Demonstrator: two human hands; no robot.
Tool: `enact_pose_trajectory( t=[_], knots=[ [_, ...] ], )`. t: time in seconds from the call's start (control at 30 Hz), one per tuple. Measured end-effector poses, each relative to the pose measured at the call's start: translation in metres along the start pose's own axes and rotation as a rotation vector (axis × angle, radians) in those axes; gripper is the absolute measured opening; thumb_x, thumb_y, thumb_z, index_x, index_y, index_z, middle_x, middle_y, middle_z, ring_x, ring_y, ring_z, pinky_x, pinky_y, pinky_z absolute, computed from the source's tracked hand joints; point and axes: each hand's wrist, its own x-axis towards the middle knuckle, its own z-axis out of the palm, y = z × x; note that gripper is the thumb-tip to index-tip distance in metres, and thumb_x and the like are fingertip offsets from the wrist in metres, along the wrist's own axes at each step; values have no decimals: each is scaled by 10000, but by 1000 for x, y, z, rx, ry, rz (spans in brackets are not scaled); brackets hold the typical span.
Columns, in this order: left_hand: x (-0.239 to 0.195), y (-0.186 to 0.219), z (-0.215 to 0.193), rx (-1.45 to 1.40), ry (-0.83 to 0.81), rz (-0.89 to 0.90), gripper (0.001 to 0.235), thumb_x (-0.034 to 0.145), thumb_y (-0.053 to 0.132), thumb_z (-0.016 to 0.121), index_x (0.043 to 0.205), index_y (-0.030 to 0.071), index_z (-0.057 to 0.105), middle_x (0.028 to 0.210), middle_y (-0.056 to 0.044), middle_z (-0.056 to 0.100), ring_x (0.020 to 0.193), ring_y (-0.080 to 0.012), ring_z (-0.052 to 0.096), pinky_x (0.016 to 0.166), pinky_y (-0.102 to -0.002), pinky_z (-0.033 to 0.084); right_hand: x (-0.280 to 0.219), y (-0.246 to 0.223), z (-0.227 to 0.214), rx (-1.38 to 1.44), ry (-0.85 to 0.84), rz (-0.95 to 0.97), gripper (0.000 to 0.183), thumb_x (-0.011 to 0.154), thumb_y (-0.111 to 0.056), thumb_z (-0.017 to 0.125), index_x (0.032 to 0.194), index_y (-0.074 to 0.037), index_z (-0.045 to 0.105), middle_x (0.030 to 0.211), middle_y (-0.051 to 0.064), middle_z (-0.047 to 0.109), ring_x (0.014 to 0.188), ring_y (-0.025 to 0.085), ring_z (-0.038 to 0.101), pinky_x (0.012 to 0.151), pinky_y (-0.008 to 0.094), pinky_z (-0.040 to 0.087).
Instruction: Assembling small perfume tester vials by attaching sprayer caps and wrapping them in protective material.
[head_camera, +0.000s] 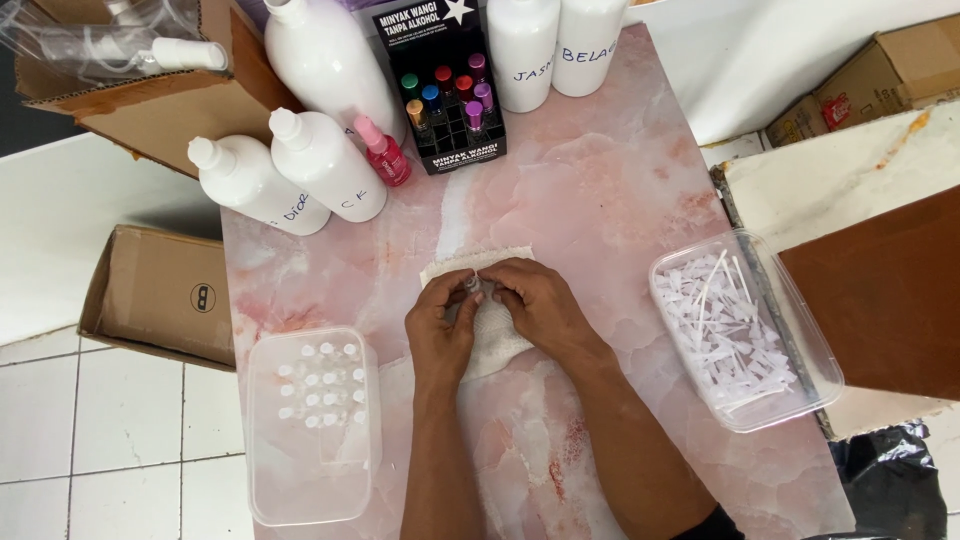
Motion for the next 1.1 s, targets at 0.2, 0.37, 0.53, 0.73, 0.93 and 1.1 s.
enact_pose_trajectory(
  t=[0.2,0.37,0.53,0.73,0.93,1.1],
  knots=[
    [-2,-1,3,25,29,31,259,919,-37,691,1176,-2,704,1072,-171,714,1006,-289,705,871,-411,602,-3,14,-6,-355,216,-100,225,860,17,744,1066,-72,764,1120,129,709,1006,325,670,863,413,558],
    [-1,-4,4,58,56,53,260,934,-54,658,1189,-16,686,1078,-189,704,1010,-320,706,875,-432,604,-5,14,-12,-481,333,-14,231,817,-87,835,1034,-66,758,1036,108,664,946,287,660,814,373,561],
    [-2,-8,3,72,90,58,255,953,-49,635,1206,-22,662,1089,-198,691,1020,-326,698,880,-449,601,-8,12,-17,-328,309,42,241,811,-112,869,1013,-61,750,968,88,615,897,269,640,755,368,549],
    [-1,-13,2,119,143,51,257,976,-41,607,1229,-14,642,1120,-190,674,1061,-324,686,930,-451,583,-9,-2,-24,-275,257,144,182,849,-73,826,1014,-31,763,822,125,688,738,253,703,618,325,570],
    [-1,-2,-1,65,121,45,250,965,-41,621,1209,-3,664,1126,-177,683,1078,-317,686,943,-441,576,-2,-18,-16,-238,276,-102,234,808,-67,859,1032,-72,790,974,112,707,920,295,712,755,354,582],
    [-1,9,-7,-21,75,108,249,900,-36,715,1140,31,711,1070,-112,718,1056,-251,682,950,-413,552,-4,-3,-7,-192,75,-83,200,880,-4,754,1071,-51,790,1037,146,736,1004,336,680,847,422,556]
  ],
)
